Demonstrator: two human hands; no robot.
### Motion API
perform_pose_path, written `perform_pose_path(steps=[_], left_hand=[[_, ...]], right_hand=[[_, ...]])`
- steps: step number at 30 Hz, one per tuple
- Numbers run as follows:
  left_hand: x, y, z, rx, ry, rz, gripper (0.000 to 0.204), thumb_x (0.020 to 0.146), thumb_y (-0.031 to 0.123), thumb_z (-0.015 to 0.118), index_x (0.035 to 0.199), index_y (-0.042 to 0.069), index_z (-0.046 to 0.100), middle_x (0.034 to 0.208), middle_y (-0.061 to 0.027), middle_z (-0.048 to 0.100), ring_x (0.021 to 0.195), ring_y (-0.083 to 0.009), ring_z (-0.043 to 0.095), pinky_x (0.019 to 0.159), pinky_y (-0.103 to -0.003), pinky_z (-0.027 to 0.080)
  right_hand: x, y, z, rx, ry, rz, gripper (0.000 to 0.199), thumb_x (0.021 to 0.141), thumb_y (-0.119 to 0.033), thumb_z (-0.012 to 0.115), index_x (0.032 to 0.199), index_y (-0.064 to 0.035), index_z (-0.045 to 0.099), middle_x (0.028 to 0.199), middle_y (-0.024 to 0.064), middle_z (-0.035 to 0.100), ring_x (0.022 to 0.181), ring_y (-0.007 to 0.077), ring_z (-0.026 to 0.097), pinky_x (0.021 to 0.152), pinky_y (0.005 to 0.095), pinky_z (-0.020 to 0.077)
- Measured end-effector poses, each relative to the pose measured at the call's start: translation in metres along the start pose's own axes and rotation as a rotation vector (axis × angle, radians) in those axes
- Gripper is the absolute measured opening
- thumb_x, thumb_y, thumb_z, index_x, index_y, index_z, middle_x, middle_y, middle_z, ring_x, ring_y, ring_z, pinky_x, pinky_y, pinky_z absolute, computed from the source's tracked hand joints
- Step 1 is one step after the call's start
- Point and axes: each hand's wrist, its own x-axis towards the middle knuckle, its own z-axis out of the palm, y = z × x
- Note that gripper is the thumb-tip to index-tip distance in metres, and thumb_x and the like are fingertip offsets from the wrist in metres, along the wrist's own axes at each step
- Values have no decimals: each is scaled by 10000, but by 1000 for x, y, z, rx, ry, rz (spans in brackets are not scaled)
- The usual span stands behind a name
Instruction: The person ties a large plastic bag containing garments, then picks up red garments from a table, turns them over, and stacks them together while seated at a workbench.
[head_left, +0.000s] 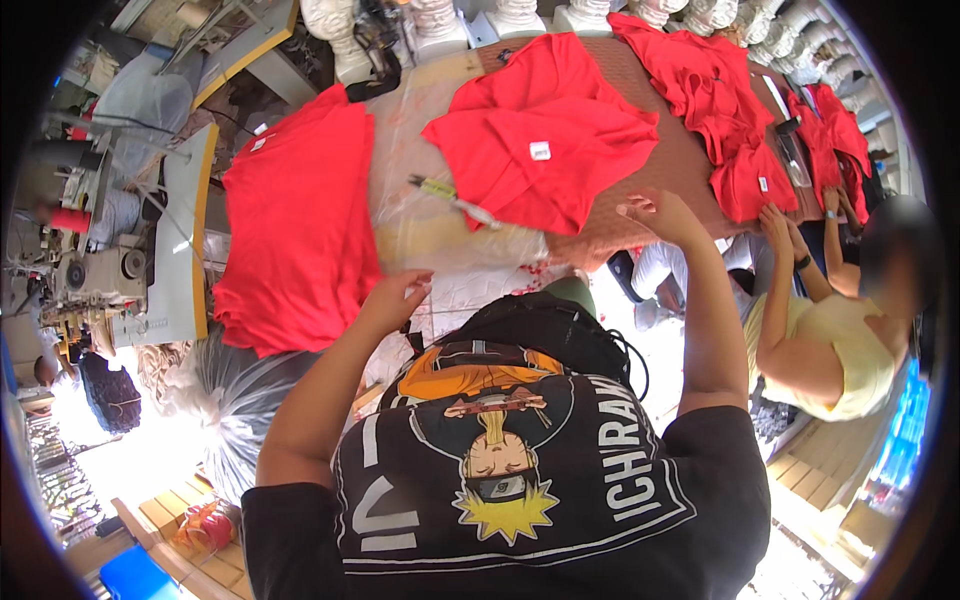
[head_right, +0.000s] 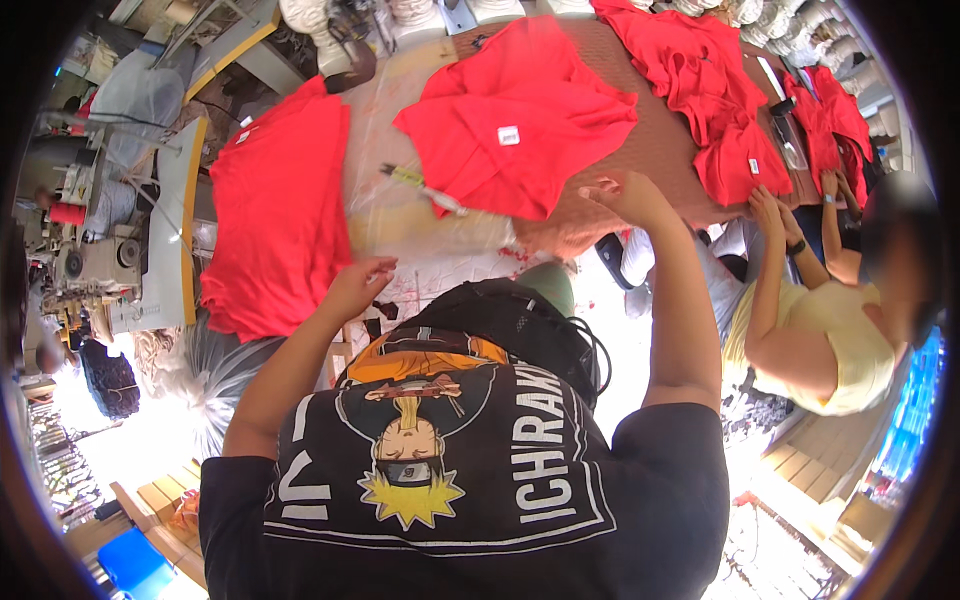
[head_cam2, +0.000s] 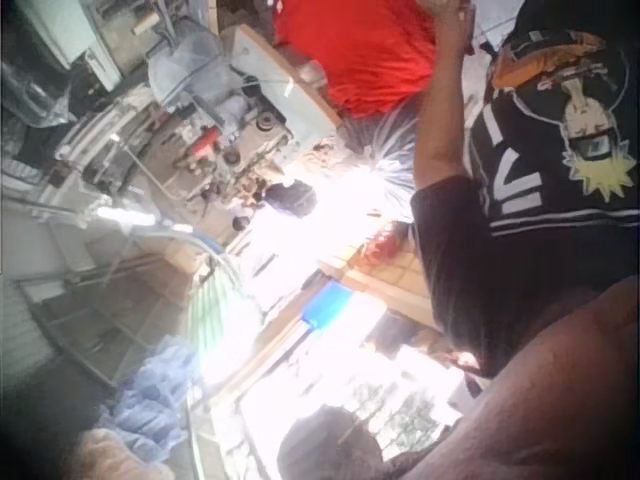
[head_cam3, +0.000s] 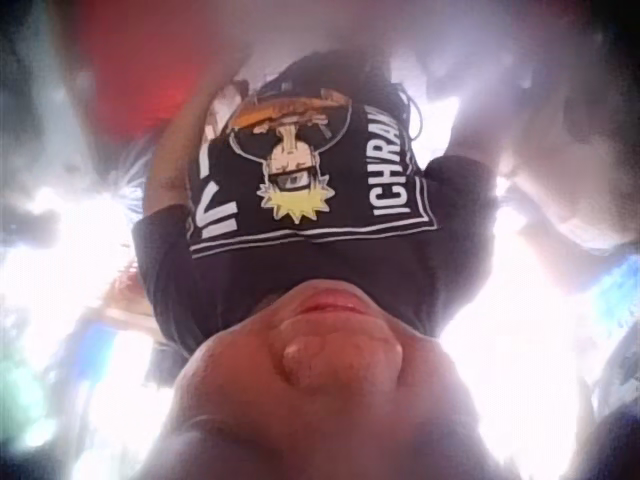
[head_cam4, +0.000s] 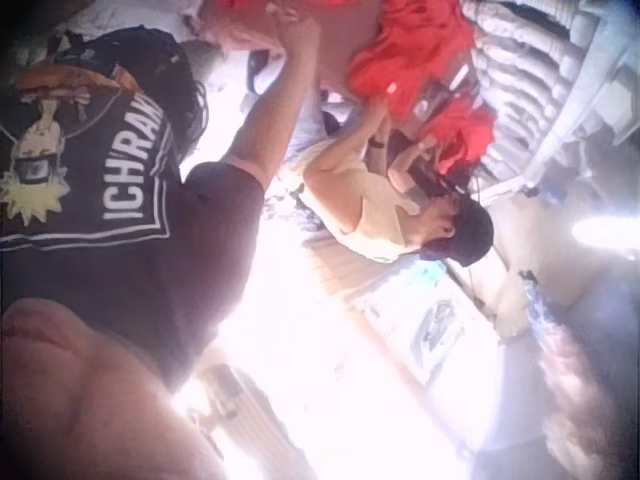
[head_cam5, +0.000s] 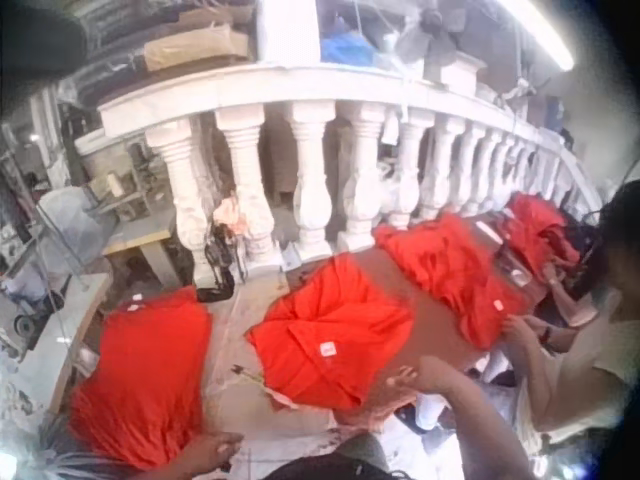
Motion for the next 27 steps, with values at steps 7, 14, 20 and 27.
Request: perform_pose_path(steps=[7, 14, 20, 27], left_hand=[[151, 78, 41, 84, 275, -30, 189, 820, 129, 584, 991, 54, 617, 940, -131, 605, 890, -275, 606, 781, -352, 474], [195, 92, 64, 407, 520, -12, 324, 798, 196, 622, 1094, 84, 552, 1147, -118, 512, 1102, -300, 465, 941, -425, 341], [183, 35, 57, 489, 659, -117, 427, 833, 261, 583, 1212, 87, 490, 1295, -134, 409, 1224, -330, 344, 1015, -464, 218], [167, -1, 55, 500, 677, -185, 448, 807, 246, 595, 1225, 128, 484, 1337, -125, 367, 1255, -335, 307, 1038, -474, 217]], right_hand=[[118, 37, 0, 415, -269, -306, 356, 777, -344, 682, 952, -34, 667, 887, 120, 671, 819, 213, 638, 741, 314, 493], [159, 9, 49, 351, -248, -533, 291, 770, -305, 680, 908, -49, 651, 844, 109, 642, 778, 232, 633, 678, 330, 504], [140, -13, 96, 276, 54, -514, 431, 752, -381, 672, 1045, -76, 590, 1003, 134, 600, 886, 293, 605, 733, 377, 498], [141, -13, 120, 242, 207, -491, 274, 783, -271, 651, 982, -88, 603, 931, 109, 616, 778, 294, 622, 646, 383, 508]])
